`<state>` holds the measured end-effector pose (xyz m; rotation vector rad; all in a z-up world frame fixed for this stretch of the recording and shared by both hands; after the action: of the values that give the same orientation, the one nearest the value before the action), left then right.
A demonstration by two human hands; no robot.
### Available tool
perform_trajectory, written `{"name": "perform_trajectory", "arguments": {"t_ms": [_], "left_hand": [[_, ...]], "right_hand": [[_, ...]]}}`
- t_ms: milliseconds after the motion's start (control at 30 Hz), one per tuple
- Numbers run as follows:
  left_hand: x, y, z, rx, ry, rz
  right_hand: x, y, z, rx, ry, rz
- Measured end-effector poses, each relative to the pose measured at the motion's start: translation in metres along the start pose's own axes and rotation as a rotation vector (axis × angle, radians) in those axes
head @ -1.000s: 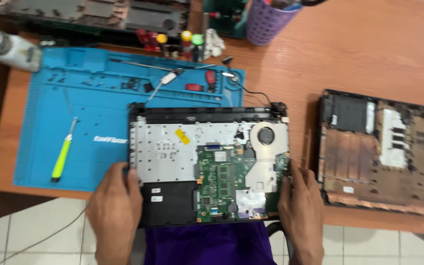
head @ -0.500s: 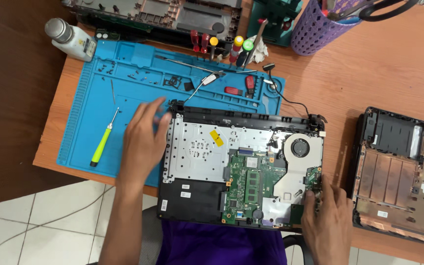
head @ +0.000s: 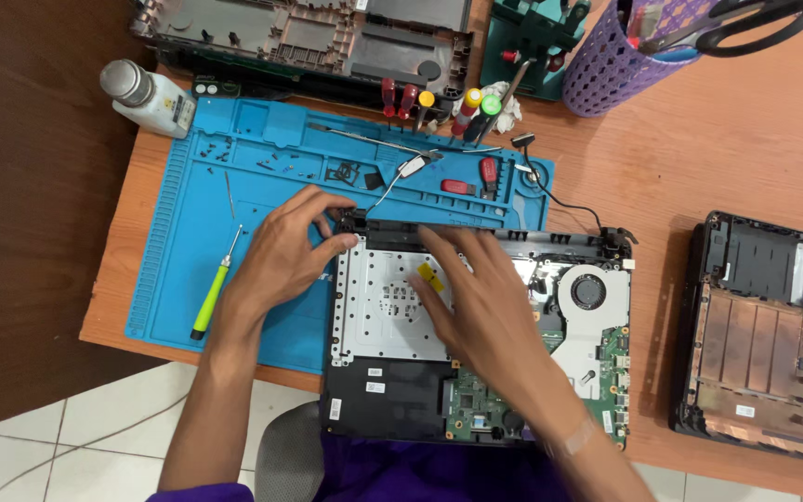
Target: The person manipulates the internal hardware of an open laptop, tilting the screen, handling small connectors near the hinge, and using a screwdriver on a blue anti-static mat.
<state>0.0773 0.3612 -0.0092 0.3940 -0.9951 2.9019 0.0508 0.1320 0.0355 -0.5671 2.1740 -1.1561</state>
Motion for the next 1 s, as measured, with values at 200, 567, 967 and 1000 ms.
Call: {"name": "perform_trajectory", "arguments": {"t_ms": [200,567,967,1000], "left_hand": [[-0.008,-0.002,-0.003,-0.046,0.135,-0.033],[-0.013,-0.003,-0.004,-0.092,0.137,-0.069],[-0.027,-0.015,-0.016,0.018,0.225,-0.192],[-0.037,-0.013,-0.024,0.097,0.075,-0.298]], "right_hand": [[-0.068,0.053,0.034,-0.150,-0.033,-0.177],[-0.079,0.071,0.056,-0.412,0.270,-0.252],[-0.085,0.074,0.056,-0.330,0.122,-0.478],[-0.086,0.073,0.055,-0.318,0.152,-0.529]]}}
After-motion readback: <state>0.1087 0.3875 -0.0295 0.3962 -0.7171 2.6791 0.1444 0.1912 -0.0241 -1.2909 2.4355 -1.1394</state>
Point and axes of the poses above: each hand's wrist, its own x-axis away from the middle knuckle, its own y-axis out of the palm, z = x × y, the point moved 3 cm from there along -x, towards the middle knuckle, and after that the axes turned 11 degrees about -y, right-handed, at the moved point
